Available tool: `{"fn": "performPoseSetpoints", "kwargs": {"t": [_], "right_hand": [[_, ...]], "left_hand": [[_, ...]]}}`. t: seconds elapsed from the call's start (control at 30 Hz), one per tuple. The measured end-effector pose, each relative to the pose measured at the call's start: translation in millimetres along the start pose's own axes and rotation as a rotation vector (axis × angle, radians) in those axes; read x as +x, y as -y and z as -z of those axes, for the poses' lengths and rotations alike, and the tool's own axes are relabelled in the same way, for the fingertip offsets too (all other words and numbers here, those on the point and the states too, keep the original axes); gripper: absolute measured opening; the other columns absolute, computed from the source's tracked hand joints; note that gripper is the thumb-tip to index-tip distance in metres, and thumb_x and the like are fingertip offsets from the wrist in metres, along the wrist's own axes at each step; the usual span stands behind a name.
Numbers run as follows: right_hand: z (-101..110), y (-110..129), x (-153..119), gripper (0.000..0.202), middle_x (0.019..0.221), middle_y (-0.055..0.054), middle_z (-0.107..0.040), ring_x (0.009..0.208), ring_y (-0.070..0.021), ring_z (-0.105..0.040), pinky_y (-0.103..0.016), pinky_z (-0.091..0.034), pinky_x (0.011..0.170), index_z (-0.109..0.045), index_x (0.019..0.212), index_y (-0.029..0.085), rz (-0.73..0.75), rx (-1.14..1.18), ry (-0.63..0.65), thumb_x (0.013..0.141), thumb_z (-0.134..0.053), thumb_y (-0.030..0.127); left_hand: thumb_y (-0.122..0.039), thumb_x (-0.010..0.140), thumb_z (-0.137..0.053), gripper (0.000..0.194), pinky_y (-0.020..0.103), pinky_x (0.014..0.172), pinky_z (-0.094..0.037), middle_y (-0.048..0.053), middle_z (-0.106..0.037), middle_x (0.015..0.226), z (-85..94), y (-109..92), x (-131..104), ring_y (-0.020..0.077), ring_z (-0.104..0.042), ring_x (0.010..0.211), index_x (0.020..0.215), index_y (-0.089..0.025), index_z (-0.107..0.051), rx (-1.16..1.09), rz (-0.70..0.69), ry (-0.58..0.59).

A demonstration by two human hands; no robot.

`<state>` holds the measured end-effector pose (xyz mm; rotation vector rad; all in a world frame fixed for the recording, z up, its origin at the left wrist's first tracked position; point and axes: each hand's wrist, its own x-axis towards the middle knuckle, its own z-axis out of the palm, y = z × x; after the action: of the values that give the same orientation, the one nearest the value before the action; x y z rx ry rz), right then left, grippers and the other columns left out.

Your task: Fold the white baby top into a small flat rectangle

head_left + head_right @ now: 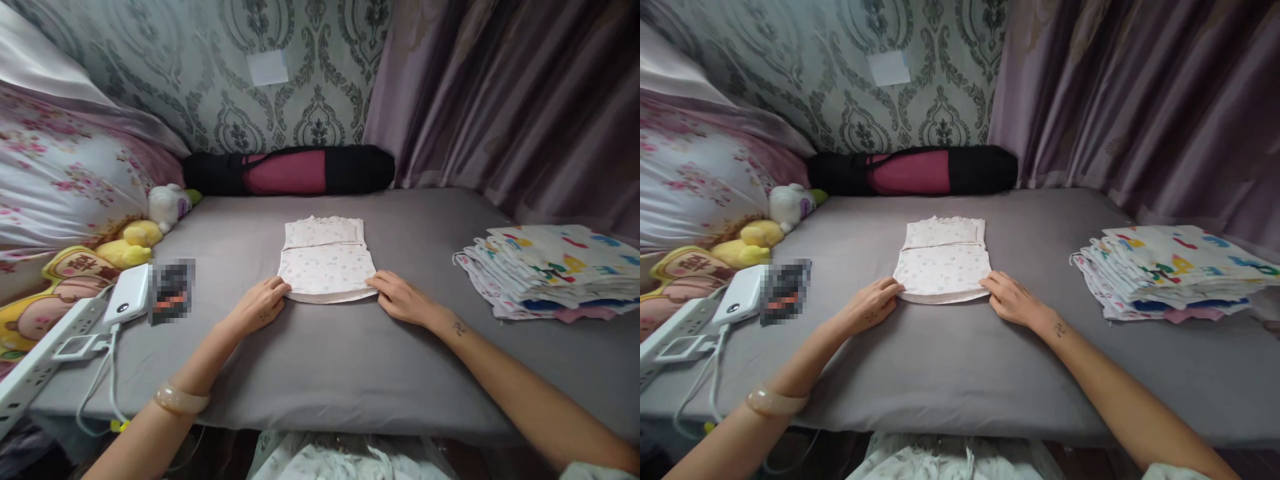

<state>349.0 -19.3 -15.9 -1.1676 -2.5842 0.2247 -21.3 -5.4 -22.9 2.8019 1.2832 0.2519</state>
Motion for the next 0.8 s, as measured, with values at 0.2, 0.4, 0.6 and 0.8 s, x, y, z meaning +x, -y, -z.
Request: {"fn": "performPoseSetpoints", "kwargs": {"t": [0.2,0.4,0.6,0.8], "right_hand": [[-5,-6,5,0.024,0.102,-0.009,-0.059,0.096,-0.0226,-0.058,-0.037,-0.05,0.086,-0.062,0.111,0.021,0.002,0.035,-0.018,0.095,-0.045,0.02],[-6,-15,0,0.034,0.117,-0.011,-0.063,0.109,-0.025,-0.058,-0.043,-0.051,0.094,-0.065,0.113,0.022,0.011,0.034,-0.093,0.09,-0.042,0.012],[-11,-18,-4,0.037,0.125,-0.008,-0.066,0.119,-0.0232,-0.06,-0.044,-0.048,0.103,-0.065,0.122,0.024,-0.022,0.109,-0.115,0.094,-0.04,0.019],[7,-17,-2,0.038,0.122,-0.006,-0.069,0.111,-0.0217,-0.065,-0.039,-0.052,0.096,-0.063,0.124,0.025,-0.062,0.144,-0.061,0.099,-0.036,0.025]], "left_hand": [[-0.025,0.097,-0.036,0.027,0.033,0.079,-0.05,0.009,-0.062,0.104,-2.0,4,-3,0.0211,-0.061,0.093,0.108,-0.02,-0.06,-0.116,0.041,-0.053],[-0.023,0.095,-0.038,0.027,0.034,0.086,-0.05,0.009,-0.064,0.105,-4.1,7,0,0.0213,-0.061,0.097,0.105,-0.02,-0.063,-0.141,0.068,-0.137],[-0.022,0.091,-0.044,0.026,0.039,0.099,-0.047,0.009,-0.066,0.12,-4.7,10,-1,0.0222,-0.06,0.113,0.107,-0.022,-0.065,-0.244,0.02,-0.116],[-0.031,0.099,-0.033,0.04,0.039,0.101,-0.048,0.011,-0.066,0.126,0.1,17,-4,0.0234,-0.061,0.118,0.126,-0.02,-0.06,-0.334,0.054,-0.1]]}}
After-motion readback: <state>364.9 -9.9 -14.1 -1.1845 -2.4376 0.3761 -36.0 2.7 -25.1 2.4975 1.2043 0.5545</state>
